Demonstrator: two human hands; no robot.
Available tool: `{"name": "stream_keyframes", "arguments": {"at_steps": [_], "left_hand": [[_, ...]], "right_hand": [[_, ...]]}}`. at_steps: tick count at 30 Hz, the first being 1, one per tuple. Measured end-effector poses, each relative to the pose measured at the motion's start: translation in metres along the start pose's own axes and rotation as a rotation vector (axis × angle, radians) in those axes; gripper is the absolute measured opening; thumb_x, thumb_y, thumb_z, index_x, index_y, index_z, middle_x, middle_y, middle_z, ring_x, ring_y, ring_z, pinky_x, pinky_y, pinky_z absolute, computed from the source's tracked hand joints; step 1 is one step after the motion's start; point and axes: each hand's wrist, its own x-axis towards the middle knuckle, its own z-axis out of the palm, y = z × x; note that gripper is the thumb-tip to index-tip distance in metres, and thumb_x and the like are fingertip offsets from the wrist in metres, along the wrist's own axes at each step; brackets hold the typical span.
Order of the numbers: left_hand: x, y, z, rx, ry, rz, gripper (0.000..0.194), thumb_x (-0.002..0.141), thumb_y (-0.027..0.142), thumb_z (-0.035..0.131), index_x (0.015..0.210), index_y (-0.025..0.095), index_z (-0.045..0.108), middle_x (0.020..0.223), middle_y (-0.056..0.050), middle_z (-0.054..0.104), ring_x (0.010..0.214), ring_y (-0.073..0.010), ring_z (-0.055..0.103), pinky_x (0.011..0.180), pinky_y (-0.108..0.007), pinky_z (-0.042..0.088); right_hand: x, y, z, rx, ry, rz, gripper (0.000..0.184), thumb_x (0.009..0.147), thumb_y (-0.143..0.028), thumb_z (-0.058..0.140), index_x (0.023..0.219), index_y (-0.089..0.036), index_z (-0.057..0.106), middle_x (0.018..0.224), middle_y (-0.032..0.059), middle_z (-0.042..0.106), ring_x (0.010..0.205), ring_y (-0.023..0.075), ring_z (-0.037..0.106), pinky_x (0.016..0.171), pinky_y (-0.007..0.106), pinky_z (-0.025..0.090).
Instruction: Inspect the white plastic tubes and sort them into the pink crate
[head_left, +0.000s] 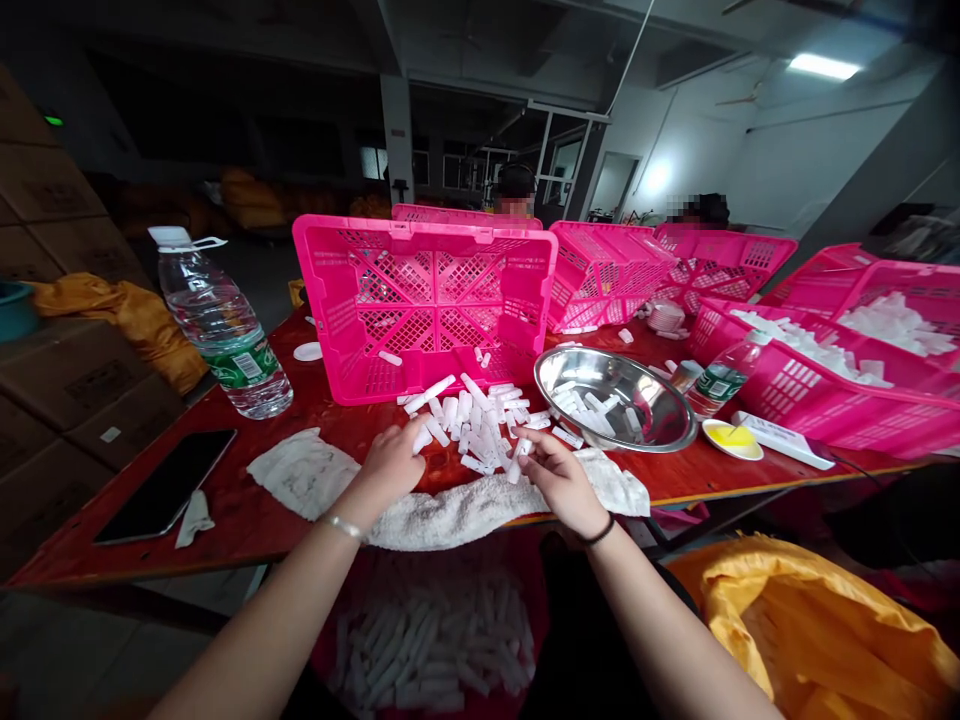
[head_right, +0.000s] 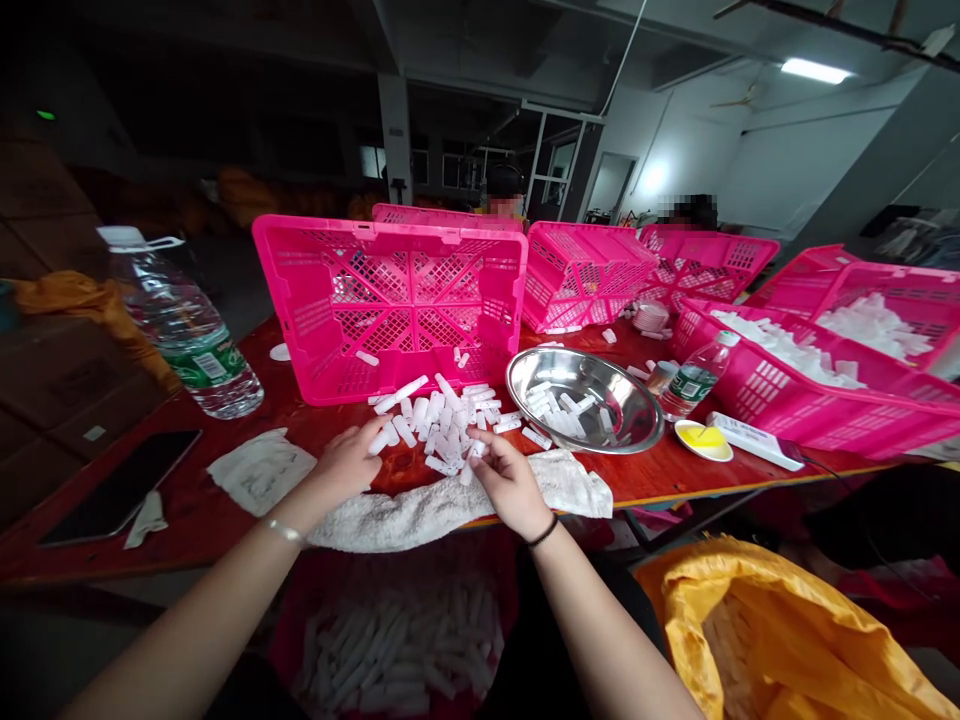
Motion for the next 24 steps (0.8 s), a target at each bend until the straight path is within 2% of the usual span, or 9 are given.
{"name": "stream_keyframes", "arguments": {"at_steps": [2, 4, 6, 8, 10, 12, 15, 19, 24], "left_hand": [[-0.025, 0.011, 0.002, -0.115, 0.006, 0.05, 0.049, 0.072, 0.013, 0.052, 0.12, 0.025, 0.053, 0.109, -0.006, 0.06, 0.103, -0.0243, 0.056, 0.091, -0.037, 0.042], [-0.05, 0.019, 0.006, -0.402, 0.017, 0.036, 0.04, 0.078, 0.024, 0.052, 0.118, 0.024, 0.05, 0.104, -0.004, 0.06, 0.091, -0.0184, 0.059, 0.078, -0.03, 0.047], [-0.072, 0.025, 0.01, -0.834, 0.048, -0.06, 0.041, 0.074, 0.033, 0.064, 0.111, 0.023, 0.048, 0.092, 0.0, 0.06, 0.079, -0.0134, 0.058, 0.065, -0.022, 0.045], [-0.089, 0.029, 0.012, -1.211, 0.069, -0.183, 0.046, 0.064, 0.031, 0.076, 0.098, 0.022, 0.047, 0.08, 0.004, 0.058, 0.068, -0.0087, 0.054, 0.058, -0.018, 0.041], [-0.102, 0.032, 0.012, -1.376, 0.04, -0.248, 0.046, 0.061, 0.026, 0.08, 0.087, 0.022, 0.043, 0.076, 0.006, 0.057, 0.062, -0.0057, 0.051, 0.057, -0.016, 0.04], [-0.11, 0.033, 0.011, -1.431, -0.023, -0.241, 0.043, 0.064, 0.024, 0.08, 0.083, 0.022, 0.042, 0.08, 0.006, 0.059, 0.063, -0.0055, 0.052, 0.059, -0.017, 0.041], [-0.117, 0.032, 0.008, -1.402, -0.072, -0.186, 0.038, 0.066, 0.026, 0.079, 0.089, 0.021, 0.049, 0.081, 0.002, 0.061, 0.069, -0.0075, 0.055, 0.063, -0.018, 0.044], [-0.119, 0.028, 0.002, -1.304, -0.025, -0.161, 0.037, 0.068, 0.032, 0.078, 0.097, 0.018, 0.058, 0.072, 0.001, 0.06, 0.066, -0.008, 0.054, 0.061, -0.018, 0.044], [-0.125, 0.032, -0.007, -0.935, -0.12, -0.083, 0.027, 0.078, 0.037, 0.068, 0.094, 0.017, 0.061, 0.055, 0.004, 0.054, 0.049, -0.0077, 0.047, 0.048, -0.017, 0.039]], "right_hand": [[-0.008, -0.016, 0.006, 0.005, -0.03, -0.015, 0.039, 0.087, -0.034, 0.053, 0.123, -0.021, 0.053, 0.092, 0.0052, 0.062, 0.083, 0.0147, 0.059, 0.074, 0.029, 0.05], [-0.018, -0.03, 0.014, -0.003, -0.083, -0.045, 0.041, 0.09, -0.033, 0.048, 0.13, -0.024, 0.046, 0.106, 0.0073, 0.06, 0.093, 0.0156, 0.059, 0.081, 0.031, 0.05], [-0.028, -0.039, 0.025, 0.069, -0.116, -0.059, 0.043, 0.092, -0.03, 0.045, 0.134, -0.027, 0.036, 0.104, 0.0061, 0.059, 0.08, 0.0129, 0.059, 0.072, 0.028, 0.052], [-0.038, -0.045, 0.037, 0.153, -0.081, -0.069, 0.035, 0.091, -0.027, 0.047, 0.125, -0.028, 0.037, 0.094, 0.0029, 0.057, 0.069, 0.0105, 0.057, 0.06, 0.024, 0.05], [-0.048, -0.048, 0.049, 0.148, -0.004, -0.113, 0.022, 0.089, -0.024, 0.052, 0.11, -0.026, 0.045, 0.092, 0.0023, 0.058, 0.074, 0.0113, 0.058, 0.063, 0.023, 0.05], [-0.055, -0.051, 0.059, 0.084, 0.054, -0.172, 0.017, 0.087, -0.021, 0.055, 0.104, -0.024, 0.051, 0.094, 0.0034, 0.06, 0.085, 0.0137, 0.06, 0.073, 0.025, 0.05], [-0.06, -0.056, 0.064, 0.019, 0.048, -0.235, 0.025, 0.086, -0.016, 0.056, 0.109, -0.026, 0.054, 0.105, 0.0047, 0.063, 0.096, 0.0157, 0.061, 0.083, 0.028, 0.05], [-0.055, -0.066, 0.047, -0.161, -0.105, -0.352, 0.034, 0.086, -0.014, 0.054, 0.118, -0.026, 0.057, 0.112, 0.0075, 0.061, 0.107, 0.0183, 0.057, 0.091, 0.033, 0.048], [-0.045, -0.08, 0.022, -0.277, -0.325, -0.46, 0.032, 0.088, -0.014, 0.051, 0.117, -0.023, 0.061, 0.099, 0.0082, 0.061, 0.094, 0.0158, 0.058, 0.082, 0.03, 0.051]]}}
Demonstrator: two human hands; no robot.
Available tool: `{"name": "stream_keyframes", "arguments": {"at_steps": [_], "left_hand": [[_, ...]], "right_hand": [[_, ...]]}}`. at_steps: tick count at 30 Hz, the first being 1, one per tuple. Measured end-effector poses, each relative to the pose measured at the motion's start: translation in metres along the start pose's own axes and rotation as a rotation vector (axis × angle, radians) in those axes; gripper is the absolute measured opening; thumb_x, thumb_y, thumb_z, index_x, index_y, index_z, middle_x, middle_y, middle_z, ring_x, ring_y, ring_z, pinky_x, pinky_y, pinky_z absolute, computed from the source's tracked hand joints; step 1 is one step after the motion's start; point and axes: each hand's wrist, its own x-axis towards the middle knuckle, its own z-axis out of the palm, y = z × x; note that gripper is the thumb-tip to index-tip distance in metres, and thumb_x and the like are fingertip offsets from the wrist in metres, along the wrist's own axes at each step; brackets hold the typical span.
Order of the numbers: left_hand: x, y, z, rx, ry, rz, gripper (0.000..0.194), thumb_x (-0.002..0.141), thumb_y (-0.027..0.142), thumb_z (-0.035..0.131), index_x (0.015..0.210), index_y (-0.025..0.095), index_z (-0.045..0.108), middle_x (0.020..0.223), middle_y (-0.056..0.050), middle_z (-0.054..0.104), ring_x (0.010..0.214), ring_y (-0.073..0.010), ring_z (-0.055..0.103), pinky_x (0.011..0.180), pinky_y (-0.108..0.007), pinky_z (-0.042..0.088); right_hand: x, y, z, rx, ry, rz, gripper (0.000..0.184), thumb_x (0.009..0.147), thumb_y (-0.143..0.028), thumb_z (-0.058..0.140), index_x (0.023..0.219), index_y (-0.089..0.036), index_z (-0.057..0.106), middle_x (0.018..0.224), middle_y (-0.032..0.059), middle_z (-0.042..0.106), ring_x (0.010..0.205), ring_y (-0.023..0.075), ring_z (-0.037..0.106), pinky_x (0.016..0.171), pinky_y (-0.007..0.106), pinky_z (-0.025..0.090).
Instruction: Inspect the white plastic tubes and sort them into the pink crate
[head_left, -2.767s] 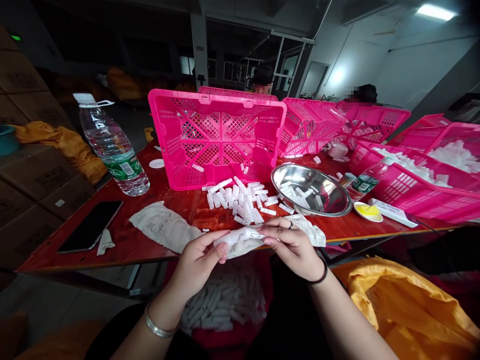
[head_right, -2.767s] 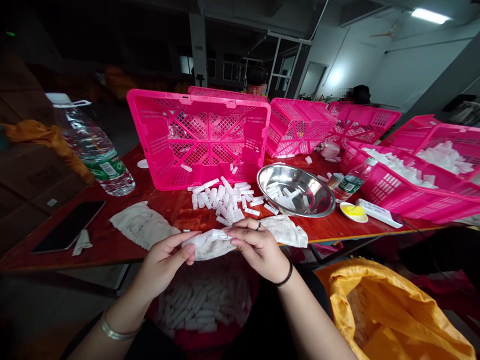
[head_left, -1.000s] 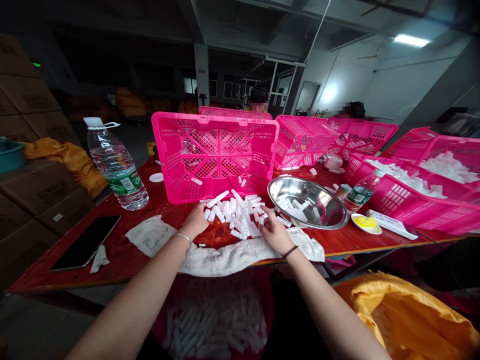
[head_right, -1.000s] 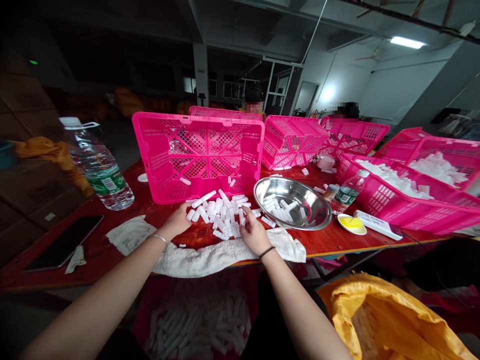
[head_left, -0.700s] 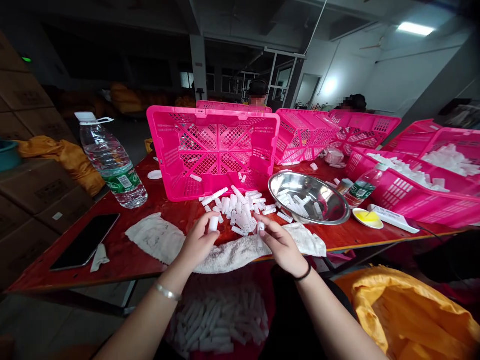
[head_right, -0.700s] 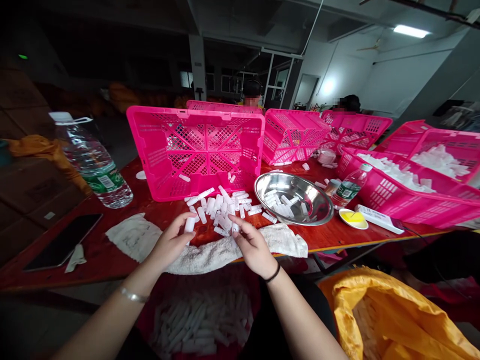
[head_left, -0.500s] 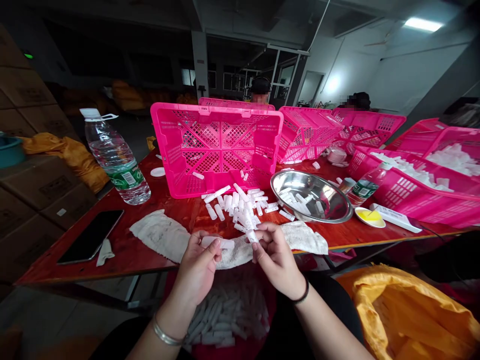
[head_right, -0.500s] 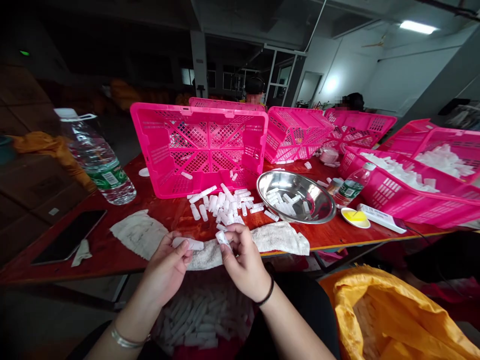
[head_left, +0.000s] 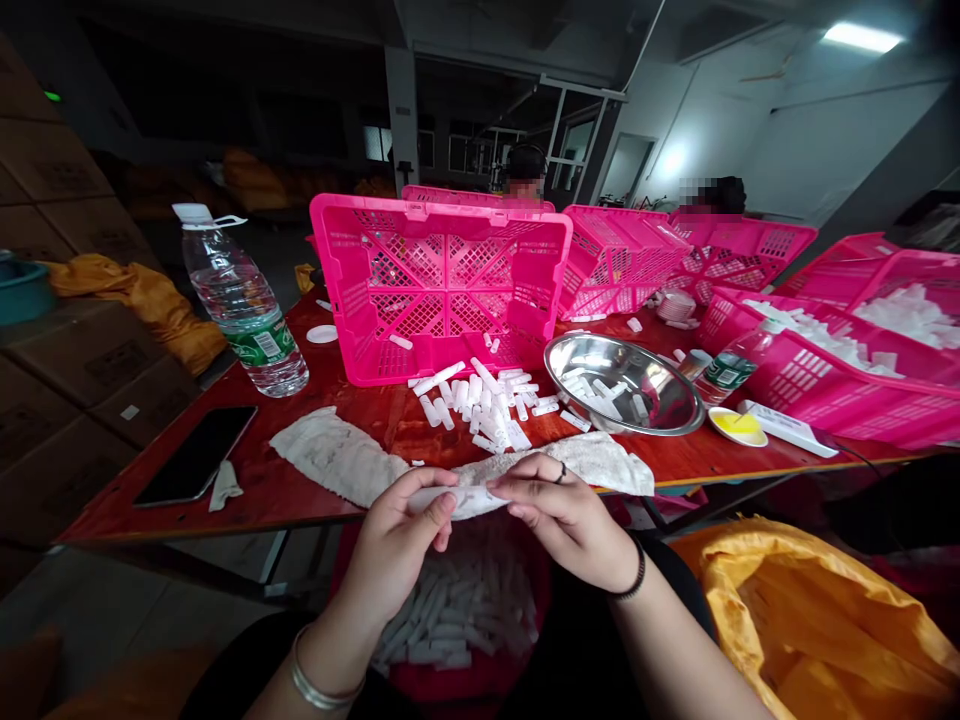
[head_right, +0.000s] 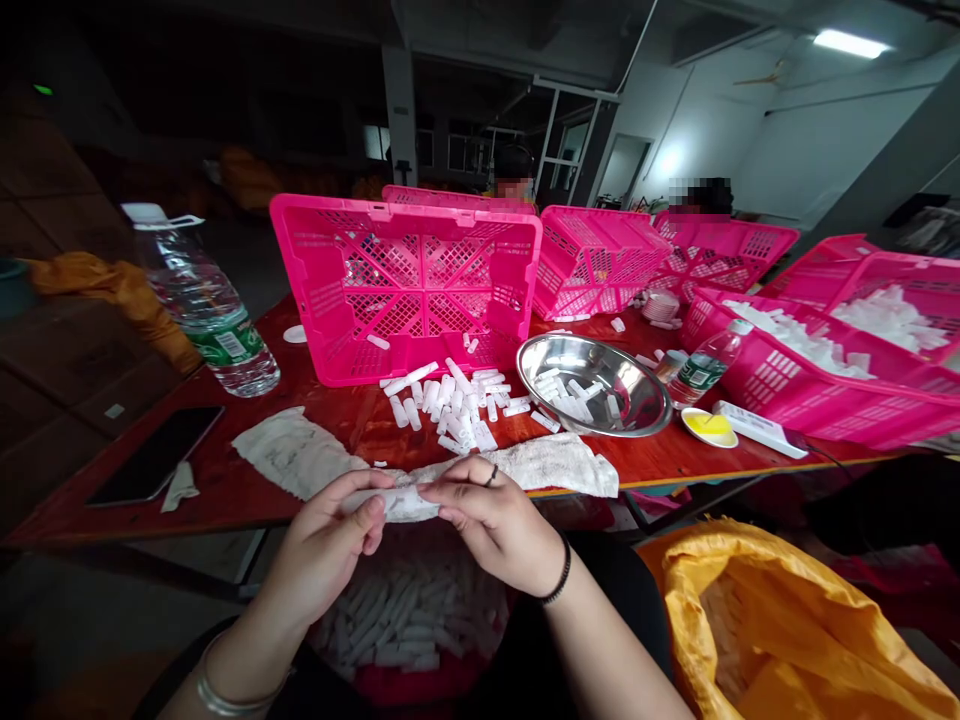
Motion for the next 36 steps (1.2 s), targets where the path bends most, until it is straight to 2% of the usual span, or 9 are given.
{"name": "stream_keyframes", "arguments": {"at_steps": [3, 7, 11, 13, 17, 19, 24, 30, 36], "left_hand": [[-0.006, 0.006, 0.003, 0.282, -0.035, 0.121, 0.023, 0.08, 0.036, 0.064, 0.094, 0.018, 0.063, 0.074, -0.002, 0.064, 0.06, -0.0125, 0.058, 0.054, -0.021, 0.047], [-0.009, 0.006, -0.003, 0.596, -0.048, 0.525, 0.026, 0.086, 0.022, 0.056, 0.111, 0.025, 0.062, 0.112, -0.005, 0.063, 0.105, -0.0192, 0.058, 0.089, -0.028, 0.049], [-0.008, -0.003, -0.015, 0.845, -0.112, 0.819, 0.049, 0.087, 0.009, 0.049, 0.13, 0.031, 0.049, 0.125, -0.004, 0.058, 0.115, -0.0182, 0.053, 0.1, -0.03, 0.043], [-0.009, -0.006, -0.017, 0.84, -0.117, 0.777, 0.047, 0.087, 0.012, 0.051, 0.131, 0.029, 0.05, 0.118, -0.006, 0.062, 0.108, -0.0192, 0.058, 0.094, -0.03, 0.047], [-0.014, -0.01, -0.007, 0.539, -0.24, 0.205, 0.041, 0.094, 0.036, 0.039, 0.126, 0.014, 0.052, 0.069, -0.004, 0.066, 0.054, -0.0142, 0.061, 0.048, -0.022, 0.05], [-0.016, -0.013, -0.002, 0.462, -0.26, 0.067, 0.044, 0.095, 0.04, 0.034, 0.123, 0.012, 0.053, 0.06, -0.002, 0.062, 0.046, -0.0131, 0.056, 0.04, -0.021, 0.046], [-0.017, -0.02, -0.002, 0.695, -0.062, 0.487, 0.033, 0.088, 0.031, 0.053, 0.118, 0.019, 0.058, 0.111, -0.009, 0.066, 0.102, -0.0208, 0.062, 0.089, -0.03, 0.05], [-0.018, -0.015, 0.003, 0.53, -0.136, 0.229, 0.032, 0.09, 0.036, 0.047, 0.114, 0.018, 0.059, 0.095, -0.006, 0.07, 0.084, -0.0188, 0.066, 0.075, -0.027, 0.054], [-0.019, -0.022, 0.01, 0.437, -0.03, 0.225, 0.032, 0.085, 0.036, 0.055, 0.112, 0.019, 0.061, 0.103, -0.007, 0.068, 0.094, -0.0184, 0.062, 0.082, -0.026, 0.05]], "right_hand": [[0.0, -0.002, 0.003, 0.089, -0.032, 0.089, 0.026, 0.088, -0.019, 0.054, 0.111, -0.02, 0.063, 0.092, 0.0074, 0.063, 0.084, 0.0147, 0.06, 0.077, 0.03, 0.052], [-0.003, 0.002, 0.018, 0.497, 0.237, 0.442, 0.017, 0.085, -0.031, 0.06, 0.095, -0.018, 0.061, 0.068, -0.0004, 0.06, 0.057, 0.0094, 0.056, 0.054, 0.022, 0.05], [-0.004, 0.008, 0.022, 0.733, 0.347, 0.572, 0.022, 0.081, -0.035, 0.064, 0.092, -0.017, 0.061, 0.06, -0.0023, 0.059, 0.052, 0.0073, 0.054, 0.053, 0.02, 0.047], [-0.002, 0.007, 0.02, 0.739, 0.321, 0.593, 0.022, 0.079, -0.035, 0.067, 0.09, -0.016, 0.062, 0.06, -0.0019, 0.06, 0.053, 0.0077, 0.055, 0.053, 0.021, 0.048], [0.003, 0.001, 0.016, 0.652, 0.299, 0.544, 0.017, 0.075, -0.031, 0.07, 0.079, -0.015, 0.064, 0.068, -0.0005, 0.061, 0.056, 0.0078, 0.056, 0.053, 0.021, 0.05], [0.004, 0.0, 0.016, 0.638, 0.281, 0.513, 0.016, 0.075, -0.03, 0.07, 0.078, -0.016, 0.065, 0.073, 0.0003, 0.061, 0.056, 0.0076, 0.056, 0.052, 0.021, 0.05], [0.002, 0.002, 0.017, 0.621, 0.285, 0.498, 0.014, 0.077, -0.029, 0.068, 0.079, -0.016, 0.066, 0.067, 0.0, 0.06, 0.053, 0.0079, 0.055, 0.051, 0.021, 0.05], [-0.003, 0.004, 0.019, 0.61, 0.273, 0.458, 0.01, 0.079, -0.027, 0.067, 0.082, -0.017, 0.068, 0.073, 0.0004, 0.059, 0.053, 0.007, 0.055, 0.051, 0.021, 0.05], [-0.01, 0.0, 0.027, 0.496, 0.325, 0.369, 0.017, 0.088, -0.024, 0.054, 0.094, -0.021, 0.07, 0.068, 0.0004, 0.055, 0.068, 0.0103, 0.055, 0.069, 0.026, 0.05]]}}
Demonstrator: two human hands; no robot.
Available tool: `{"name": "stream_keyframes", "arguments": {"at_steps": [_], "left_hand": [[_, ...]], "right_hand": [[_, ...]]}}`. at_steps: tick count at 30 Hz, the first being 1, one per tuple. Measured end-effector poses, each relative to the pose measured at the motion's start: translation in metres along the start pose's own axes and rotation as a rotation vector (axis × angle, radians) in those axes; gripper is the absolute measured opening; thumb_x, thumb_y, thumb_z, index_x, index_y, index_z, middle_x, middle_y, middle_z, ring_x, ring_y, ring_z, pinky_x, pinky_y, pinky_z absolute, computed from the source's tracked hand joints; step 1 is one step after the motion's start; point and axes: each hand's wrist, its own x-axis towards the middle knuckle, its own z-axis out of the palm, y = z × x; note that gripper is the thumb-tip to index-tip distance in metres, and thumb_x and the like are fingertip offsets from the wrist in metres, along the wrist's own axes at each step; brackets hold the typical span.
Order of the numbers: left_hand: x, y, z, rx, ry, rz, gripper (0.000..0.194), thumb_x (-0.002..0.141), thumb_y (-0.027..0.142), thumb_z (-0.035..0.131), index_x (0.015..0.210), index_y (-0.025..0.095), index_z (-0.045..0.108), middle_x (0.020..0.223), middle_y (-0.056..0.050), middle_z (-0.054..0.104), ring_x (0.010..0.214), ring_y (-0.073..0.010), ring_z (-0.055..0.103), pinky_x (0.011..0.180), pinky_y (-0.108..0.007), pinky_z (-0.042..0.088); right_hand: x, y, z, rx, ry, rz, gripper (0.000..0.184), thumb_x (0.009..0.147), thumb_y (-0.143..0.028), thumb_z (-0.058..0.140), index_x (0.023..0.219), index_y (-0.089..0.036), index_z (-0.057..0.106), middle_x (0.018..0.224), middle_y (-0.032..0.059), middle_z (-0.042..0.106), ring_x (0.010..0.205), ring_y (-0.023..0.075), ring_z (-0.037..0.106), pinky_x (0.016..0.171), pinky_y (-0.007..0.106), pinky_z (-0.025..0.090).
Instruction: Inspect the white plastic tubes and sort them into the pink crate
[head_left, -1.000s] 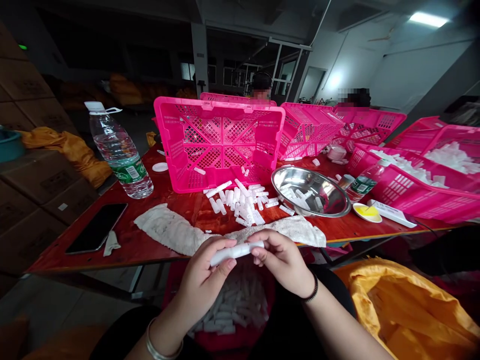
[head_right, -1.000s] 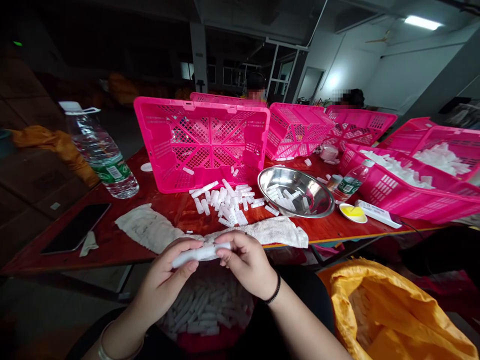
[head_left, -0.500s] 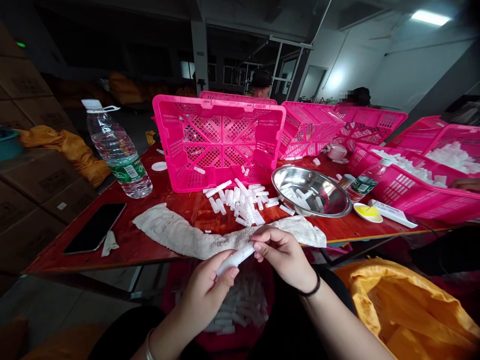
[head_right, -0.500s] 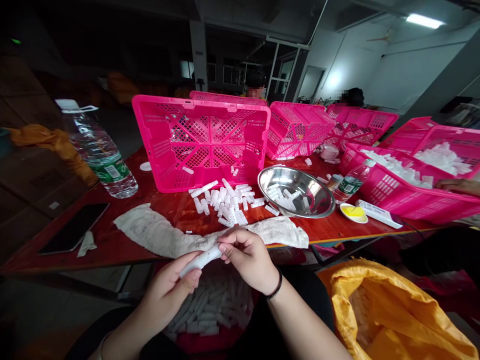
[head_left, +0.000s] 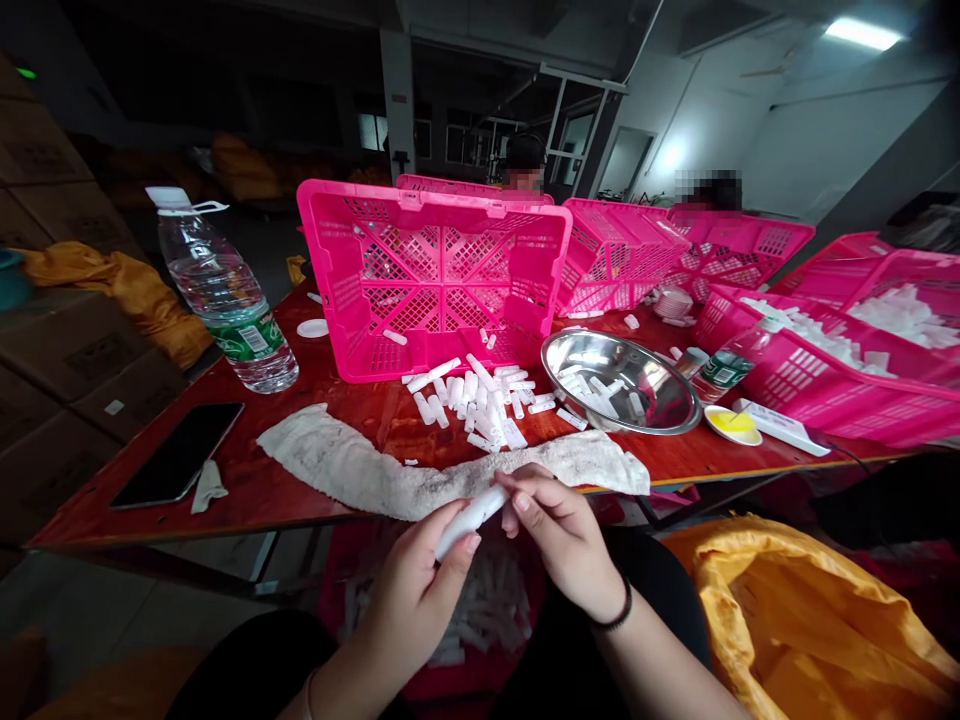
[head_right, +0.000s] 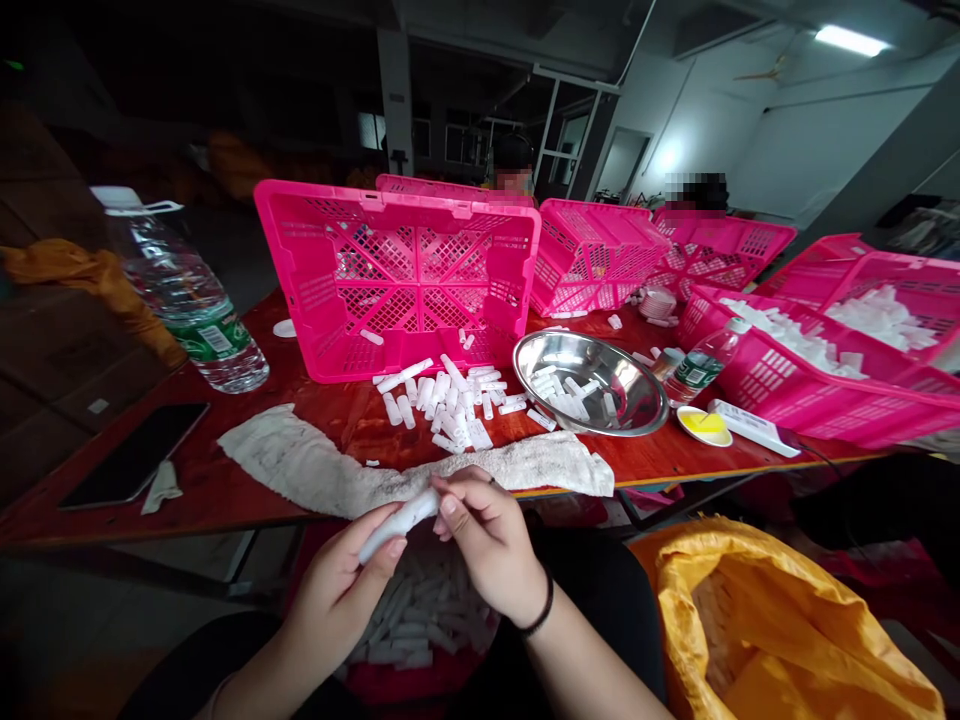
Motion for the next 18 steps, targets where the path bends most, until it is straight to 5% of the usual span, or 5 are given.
{"name": "stream_keyframes", "arguments": {"at_steps": [2, 4, 7, 14, 18], "left_hand": [[0.001, 0.0, 0.006, -0.219, -0.031, -0.157, 0.032, 0.084, 0.042, 0.057, 0.105, 0.018, 0.062, 0.074, -0.003, 0.066, 0.064, -0.0121, 0.059, 0.057, -0.019, 0.047], [0.001, 0.002, 0.012, -0.522, -0.109, -0.342, 0.037, 0.083, 0.05, 0.055, 0.095, 0.016, 0.062, 0.048, 0.005, 0.048, 0.038, -0.006, 0.037, 0.037, -0.015, 0.029], [-0.001, 0.005, 0.022, -0.872, -0.225, -0.514, 0.043, 0.084, 0.058, 0.048, 0.083, 0.016, 0.06, 0.037, 0.009, 0.035, 0.03, -0.0034, 0.017, 0.032, -0.015, 0.014], [-0.011, 0.008, 0.029, -1.025, -0.264, -0.566, 0.046, 0.083, 0.059, 0.05, 0.072, 0.015, 0.058, 0.034, 0.007, 0.038, 0.028, -0.003, 0.019, 0.031, -0.014, 0.017], [-0.015, 0.013, 0.028, -1.053, -0.272, -0.612, 0.049, 0.079, 0.062, 0.053, 0.07, 0.014, 0.058, 0.032, 0.008, 0.033, 0.028, -0.0028, 0.018, 0.032, -0.015, 0.015]], "right_hand": [[-0.005, 0.001, 0.003, -0.032, 0.019, -0.031, 0.025, 0.089, -0.022, 0.053, 0.11, -0.025, 0.067, 0.076, 0.0019, 0.056, 0.073, 0.0108, 0.055, 0.071, 0.027, 0.049], [-0.009, 0.002, 0.008, 0.014, 0.032, -0.015, 0.032, 0.086, -0.019, 0.057, 0.116, -0.029, 0.063, 0.084, 0.002, 0.056, 0.074, 0.0104, 0.057, 0.07, 0.026, 0.05], [-0.011, 0.001, 0.015, 0.173, 0.053, 0.023, 0.035, 0.085, -0.015, 0.058, 0.114, -0.033, 0.062, 0.083, -0.0006, 0.057, 0.066, 0.008, 0.058, 0.063, 0.023, 0.05], [-0.013, -0.006, 0.029, 0.276, 0.065, 0.116, 0.025, 0.085, -0.014, 0.054, 0.107, -0.025, 0.058, 0.07, -0.0037, 0.058, 0.051, 0.0068, 0.056, 0.051, 0.02, 0.045], [-0.015, -0.007, 0.031, 0.113, 0.218, 0.145, 0.017, 0.079, -0.012, 0.057, 0.092, -0.02, 0.063, 0.071, -0.0019, 0.061, 0.054, 0.0078, 0.056, 0.052, 0.02, 0.045]]}}
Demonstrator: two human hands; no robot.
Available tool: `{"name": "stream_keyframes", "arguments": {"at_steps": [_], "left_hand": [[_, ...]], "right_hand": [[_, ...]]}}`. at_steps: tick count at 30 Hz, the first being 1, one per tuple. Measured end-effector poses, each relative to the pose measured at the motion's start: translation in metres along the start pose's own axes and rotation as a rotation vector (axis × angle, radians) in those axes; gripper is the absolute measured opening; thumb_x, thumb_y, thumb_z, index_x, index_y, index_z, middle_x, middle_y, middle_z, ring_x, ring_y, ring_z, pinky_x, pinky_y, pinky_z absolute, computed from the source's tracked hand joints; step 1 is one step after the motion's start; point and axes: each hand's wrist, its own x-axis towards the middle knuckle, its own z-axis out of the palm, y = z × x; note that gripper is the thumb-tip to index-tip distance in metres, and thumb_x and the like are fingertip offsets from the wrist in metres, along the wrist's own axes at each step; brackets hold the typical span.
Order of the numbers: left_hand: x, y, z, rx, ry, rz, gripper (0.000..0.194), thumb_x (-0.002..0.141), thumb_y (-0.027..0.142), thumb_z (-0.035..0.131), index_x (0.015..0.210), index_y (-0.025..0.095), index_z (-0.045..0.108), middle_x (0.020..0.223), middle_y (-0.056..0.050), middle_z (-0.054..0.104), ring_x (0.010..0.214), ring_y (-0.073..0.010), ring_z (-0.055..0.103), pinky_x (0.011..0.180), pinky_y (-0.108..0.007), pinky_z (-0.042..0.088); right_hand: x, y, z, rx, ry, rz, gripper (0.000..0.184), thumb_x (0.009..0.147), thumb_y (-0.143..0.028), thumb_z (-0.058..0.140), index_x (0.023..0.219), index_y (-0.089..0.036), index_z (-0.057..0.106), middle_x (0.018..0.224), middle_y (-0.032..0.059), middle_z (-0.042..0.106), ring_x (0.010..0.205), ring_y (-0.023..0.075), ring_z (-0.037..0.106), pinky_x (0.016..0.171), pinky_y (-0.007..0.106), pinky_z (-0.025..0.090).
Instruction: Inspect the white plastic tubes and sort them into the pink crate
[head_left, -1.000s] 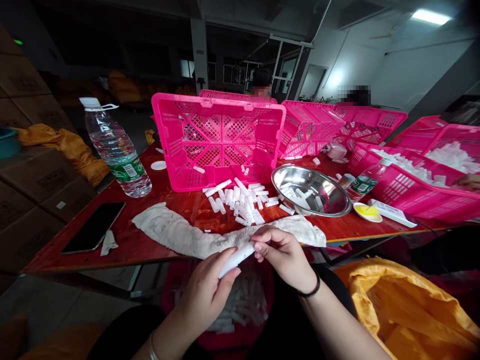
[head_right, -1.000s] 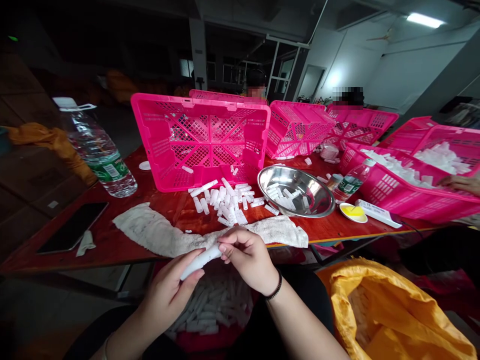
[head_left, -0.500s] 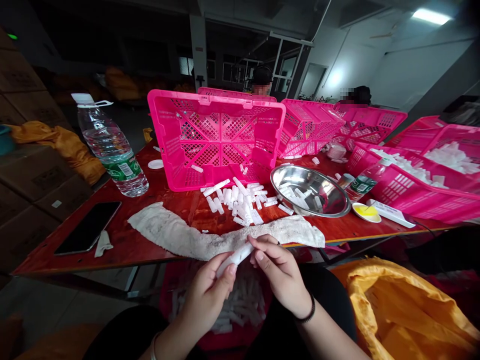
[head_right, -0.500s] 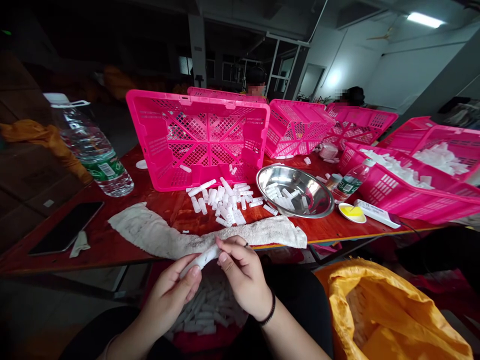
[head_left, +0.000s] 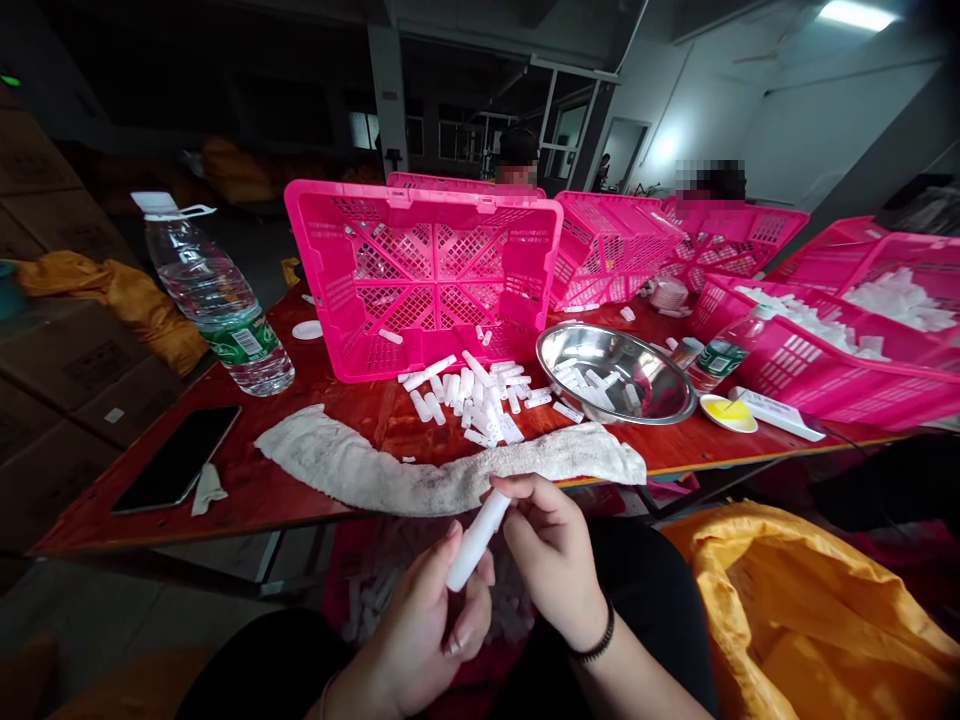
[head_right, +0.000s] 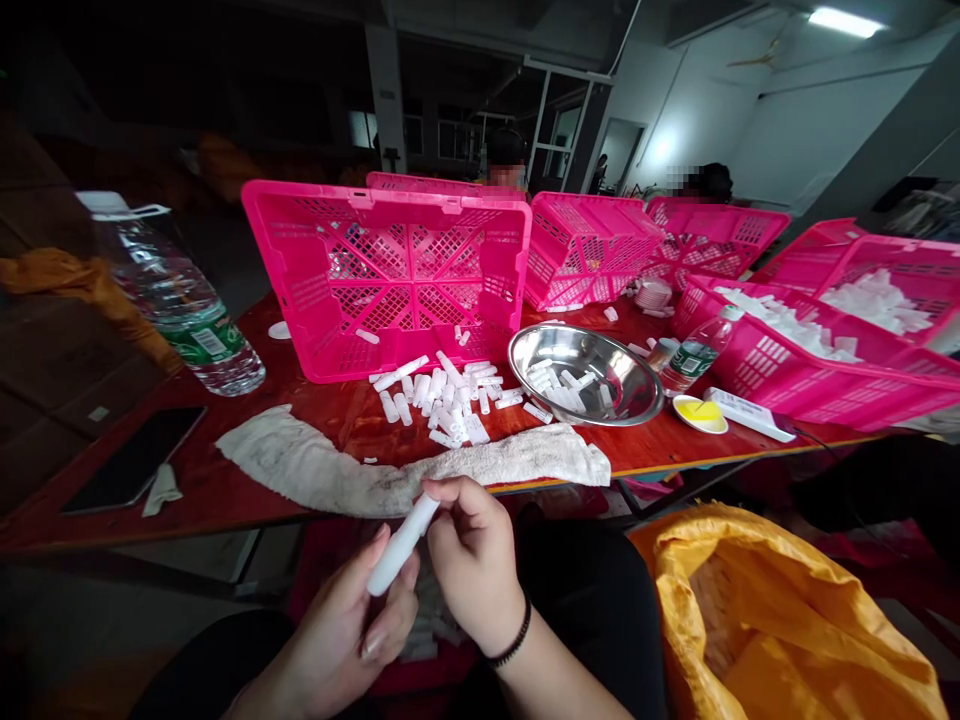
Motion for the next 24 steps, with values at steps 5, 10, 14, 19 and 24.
{"name": "stream_keyframes", "arguments": {"at_steps": [5, 10, 14, 19, 24], "left_hand": [[-0.003, 0.004, -0.003, 0.125, 0.084, 0.011, 0.053, 0.078, 0.066, 0.049, 0.069, 0.015, 0.056, 0.034, 0.008, 0.031, 0.03, -0.0034, 0.018, 0.033, -0.016, 0.014], [-0.01, 0.017, -0.015, 0.925, 0.22, 0.519, 0.04, 0.081, 0.049, 0.059, 0.106, 0.018, 0.063, 0.071, -0.003, 0.061, 0.059, -0.0122, 0.053, 0.053, -0.021, 0.044], [-0.016, 0.025, -0.017, 1.277, 0.174, 0.75, 0.034, 0.085, 0.035, 0.057, 0.118, 0.025, 0.059, 0.089, -0.005, 0.064, 0.073, -0.015, 0.059, 0.065, -0.024, 0.051], [-0.012, 0.026, -0.013, 1.307, 0.254, 0.763, 0.033, 0.086, 0.035, 0.055, 0.116, 0.022, 0.059, 0.104, -0.009, 0.065, 0.09, -0.0195, 0.062, 0.076, -0.027, 0.051], [-0.01, 0.028, -0.005, 0.849, 0.196, 0.339, 0.042, 0.089, 0.051, 0.044, 0.103, 0.015, 0.061, 0.052, 0.003, 0.046, 0.043, -0.0085, 0.04, 0.04, -0.018, 0.033]], "right_hand": [[0.003, -0.007, -0.009, -0.014, -0.045, -0.001, 0.016, 0.083, -0.023, 0.059, 0.096, -0.02, 0.068, 0.079, 0.0021, 0.065, 0.068, 0.01, 0.058, 0.064, 0.022, 0.049], [0.012, -0.01, -0.023, -0.051, -0.101, 0.035, 0.022, 0.081, -0.032, 0.063, 0.099, -0.021, 0.07, 0.076, 0.0025, 0.064, 0.063, 0.0098, 0.055, 0.059, 0.023, 0.049], [0.013, -0.006, -0.024, 0.003, -0.074, 0.142, 0.021, 0.077, -0.035, 0.068, 0.09, -0.018, 0.07, 0.067, 0.0007, 0.062, 0.058, 0.009, 0.054, 0.057, 0.022, 0.049], [0.01, -0.006, -0.023, 0.085, -0.091, 0.157, 0.02, 0.078, -0.033, 0.068, 0.09, -0.017, 0.065, 0.072, 0.001, 0.064, 0.059, 0.0085, 0.058, 0.058, 0.021, 0.05], [0.008, -0.015, -0.027, -0.006, -0.132, -0.043, 0.012, 0.081, -0.026, 0.065, 0.089, -0.018, 0.066, 0.078, 0.0012, 0.06, 0.06, 0.0083, 0.059, 0.058, 0.022, 0.05]]}}
